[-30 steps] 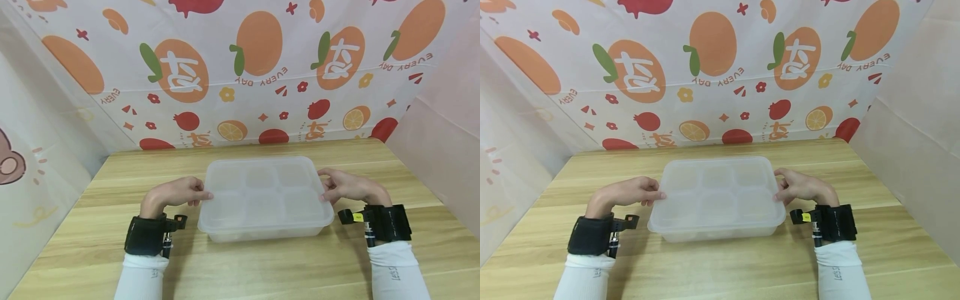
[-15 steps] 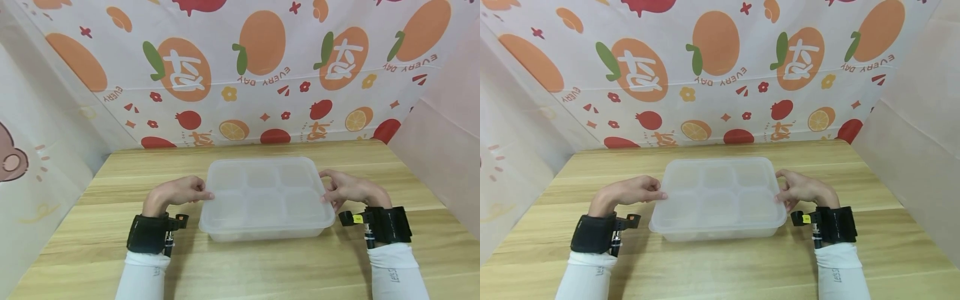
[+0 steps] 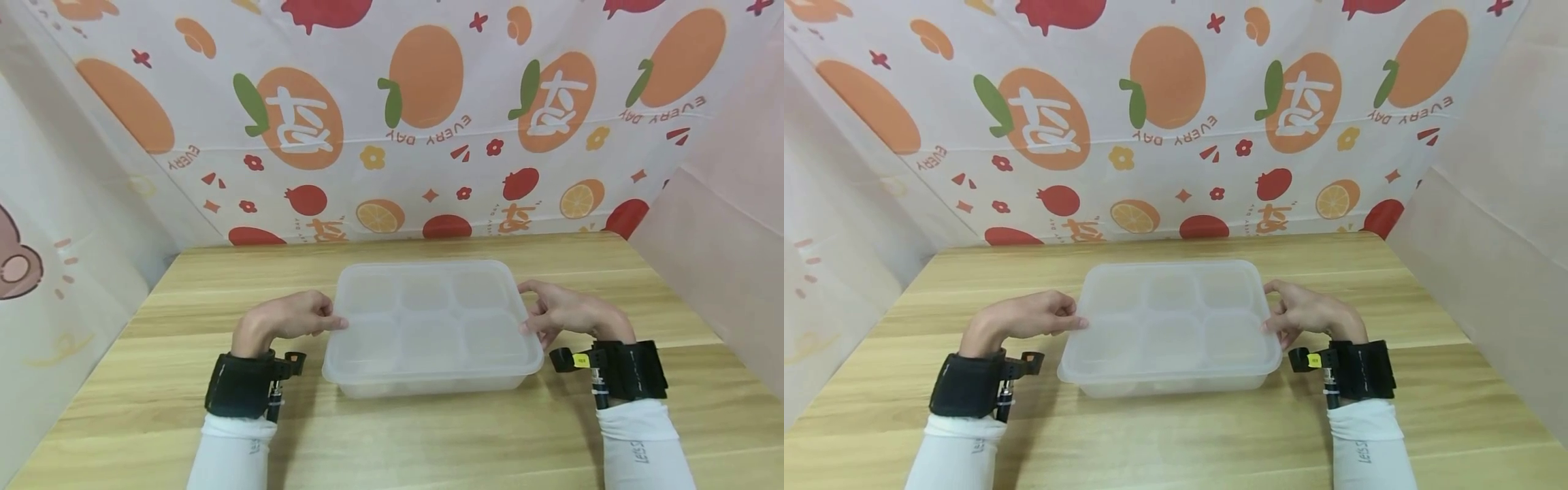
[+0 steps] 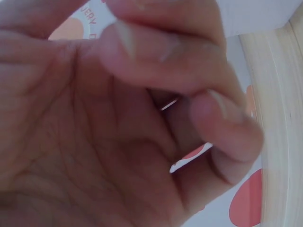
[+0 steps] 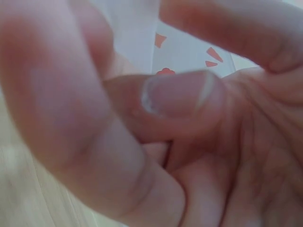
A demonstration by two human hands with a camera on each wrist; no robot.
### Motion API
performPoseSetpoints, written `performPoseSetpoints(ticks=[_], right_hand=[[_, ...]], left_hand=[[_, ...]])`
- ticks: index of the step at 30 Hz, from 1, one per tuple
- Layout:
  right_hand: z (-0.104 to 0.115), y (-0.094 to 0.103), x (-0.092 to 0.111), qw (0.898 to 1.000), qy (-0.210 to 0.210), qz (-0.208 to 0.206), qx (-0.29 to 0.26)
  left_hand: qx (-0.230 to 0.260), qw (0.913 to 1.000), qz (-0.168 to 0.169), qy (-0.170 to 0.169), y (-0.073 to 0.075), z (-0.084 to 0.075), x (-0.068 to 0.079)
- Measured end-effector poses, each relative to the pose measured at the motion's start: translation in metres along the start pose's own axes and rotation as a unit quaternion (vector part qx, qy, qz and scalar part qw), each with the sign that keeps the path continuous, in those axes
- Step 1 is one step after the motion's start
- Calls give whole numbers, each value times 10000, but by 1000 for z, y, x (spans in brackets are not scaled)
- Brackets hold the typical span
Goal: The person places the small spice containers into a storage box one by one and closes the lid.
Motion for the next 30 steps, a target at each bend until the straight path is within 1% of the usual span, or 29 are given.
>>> performPoseSetpoints(ticks=[3,6,9,16,19,21,22,24,27,29,30], right_hand=[[1,0,-1,10000,-24,24,11],[2,0,-1,10000,-49,15,46],[3,1,-1,9999,-84,-16,99],[4,2,1,9997,-172,-140,122],[4,4,2,9990,-207,-268,298],[5,6,4,9965,-171,-511,645],[6,6,4,9935,-140,-712,872],[8,8,6,9831,-6,-1250,1335],[14,9,7,9560,189,-2154,1984],[18,10,7,9355,306,-2650,2318],[21,10,7,9250,342,-2827,2515]], left_hand=[[32,10000,23,21,0,0,1],[14,10000,24,-62,0,1,2],[10,10000,0,-74,1,1,1],[-54,9999,-87,104,1,-1,-3],[-153,9996,-140,176,1,-2,-6],[-281,9992,-266,123,1,-2,-7],[-375,9985,-391,90,2,-2,-8],[-611,9949,-800,-60,4,-1,-9],[-943,9829,-1567,-231,9,1,-8],[-1143,9741,-1930,-270,11,2,-6],[-1203,9711,-2043,-272,12,2,-5]])
Point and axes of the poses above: each hand's wrist, its own x-axis away from the middle knuckle, its own y-axis out of the back of the hand, z = x × y, the point moved 1 cm from there along -x, towards the middle knuckle, and after that the axes turned 6 degrees about -y, right-handed, at the moved point
